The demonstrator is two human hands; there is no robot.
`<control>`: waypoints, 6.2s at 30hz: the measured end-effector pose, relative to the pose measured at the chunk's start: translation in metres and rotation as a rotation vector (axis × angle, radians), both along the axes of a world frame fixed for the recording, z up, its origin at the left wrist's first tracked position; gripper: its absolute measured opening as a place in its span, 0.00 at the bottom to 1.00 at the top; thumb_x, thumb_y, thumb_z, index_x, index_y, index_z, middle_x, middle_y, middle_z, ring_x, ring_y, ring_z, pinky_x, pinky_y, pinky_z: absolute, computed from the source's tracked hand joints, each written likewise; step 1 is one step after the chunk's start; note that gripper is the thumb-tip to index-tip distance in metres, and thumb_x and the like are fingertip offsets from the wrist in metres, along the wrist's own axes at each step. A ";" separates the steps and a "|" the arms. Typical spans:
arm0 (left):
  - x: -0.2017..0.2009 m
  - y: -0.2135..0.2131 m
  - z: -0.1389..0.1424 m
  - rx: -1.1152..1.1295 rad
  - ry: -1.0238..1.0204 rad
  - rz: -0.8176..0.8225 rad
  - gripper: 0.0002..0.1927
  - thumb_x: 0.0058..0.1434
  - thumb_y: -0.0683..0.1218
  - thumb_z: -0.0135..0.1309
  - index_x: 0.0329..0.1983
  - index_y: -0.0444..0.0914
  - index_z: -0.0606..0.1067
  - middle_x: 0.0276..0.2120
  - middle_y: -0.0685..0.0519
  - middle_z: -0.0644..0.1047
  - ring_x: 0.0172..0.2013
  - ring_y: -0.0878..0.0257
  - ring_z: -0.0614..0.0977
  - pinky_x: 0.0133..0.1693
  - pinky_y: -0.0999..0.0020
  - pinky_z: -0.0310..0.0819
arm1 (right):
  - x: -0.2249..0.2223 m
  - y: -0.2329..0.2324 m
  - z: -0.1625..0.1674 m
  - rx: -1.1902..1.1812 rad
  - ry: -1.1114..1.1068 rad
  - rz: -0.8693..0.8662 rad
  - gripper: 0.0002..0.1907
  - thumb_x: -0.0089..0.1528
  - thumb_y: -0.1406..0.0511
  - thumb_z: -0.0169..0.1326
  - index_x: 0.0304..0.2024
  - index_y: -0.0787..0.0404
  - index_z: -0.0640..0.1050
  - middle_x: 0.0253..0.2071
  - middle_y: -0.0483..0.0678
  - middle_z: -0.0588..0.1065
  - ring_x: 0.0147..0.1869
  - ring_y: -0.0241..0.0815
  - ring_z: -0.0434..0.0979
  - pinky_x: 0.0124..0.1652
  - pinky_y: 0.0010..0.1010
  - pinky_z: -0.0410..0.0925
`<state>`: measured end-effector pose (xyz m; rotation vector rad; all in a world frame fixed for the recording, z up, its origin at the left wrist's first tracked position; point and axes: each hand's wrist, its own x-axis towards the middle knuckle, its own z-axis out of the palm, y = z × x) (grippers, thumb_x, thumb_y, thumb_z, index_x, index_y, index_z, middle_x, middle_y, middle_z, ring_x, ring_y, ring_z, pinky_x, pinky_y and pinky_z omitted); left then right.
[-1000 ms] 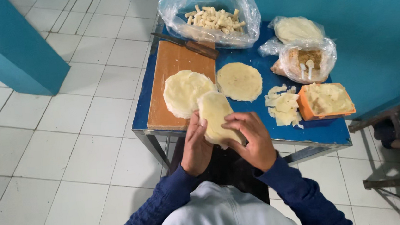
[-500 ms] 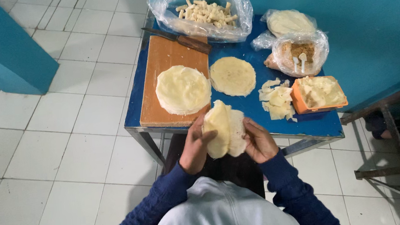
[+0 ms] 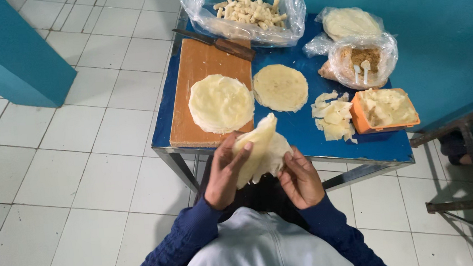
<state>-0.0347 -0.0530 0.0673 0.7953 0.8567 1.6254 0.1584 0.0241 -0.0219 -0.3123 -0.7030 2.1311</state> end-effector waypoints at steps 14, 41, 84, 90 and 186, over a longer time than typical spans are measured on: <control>-0.037 -0.052 0.011 -0.015 -0.379 0.136 0.12 0.71 0.42 0.49 0.55 0.35 0.69 0.52 0.47 0.79 0.51 0.59 0.82 0.51 0.61 0.79 | -0.016 -0.004 -0.034 -0.496 0.138 0.288 0.22 0.72 0.62 0.45 0.67 0.65 0.66 0.64 0.52 0.71 0.66 0.45 0.73 0.63 0.38 0.67; -0.071 -0.091 0.005 0.027 -0.563 0.458 0.20 0.72 0.51 0.40 0.59 0.34 0.71 0.56 0.48 0.77 0.56 0.56 0.78 0.59 0.57 0.70 | -0.075 0.117 0.073 0.984 -0.535 -0.278 0.17 0.75 0.66 0.49 0.65 0.65 0.75 0.62 0.51 0.77 0.63 0.42 0.79 0.62 0.34 0.72; 0.056 0.012 -0.032 0.318 -0.379 -0.062 0.08 0.70 0.43 0.51 0.49 0.37 0.69 0.67 0.45 0.66 0.60 0.54 0.75 0.63 0.58 0.67 | -0.017 -0.022 0.101 0.960 -0.786 -0.563 0.18 0.62 0.65 0.64 0.48 0.66 0.71 0.50 0.49 0.74 0.48 0.35 0.79 0.48 0.26 0.74; 0.064 0.060 -0.047 0.542 -0.225 0.020 0.13 0.66 0.40 0.51 0.53 0.38 0.67 0.69 0.44 0.63 0.71 0.57 0.65 0.71 0.62 0.56 | -0.011 0.015 0.084 0.882 -0.786 -0.606 0.08 0.65 0.71 0.60 0.46 0.68 0.76 0.50 0.48 0.76 0.51 0.34 0.78 0.50 0.26 0.72; -0.121 -0.064 -0.004 0.390 -0.721 0.444 0.26 0.76 0.52 0.40 0.73 0.36 0.63 0.70 0.46 0.69 0.69 0.50 0.70 0.71 0.49 0.60 | -0.062 0.178 0.066 0.820 -0.584 -0.254 0.12 0.73 0.67 0.51 0.57 0.65 0.78 0.51 0.49 0.79 0.50 0.35 0.78 0.51 0.29 0.72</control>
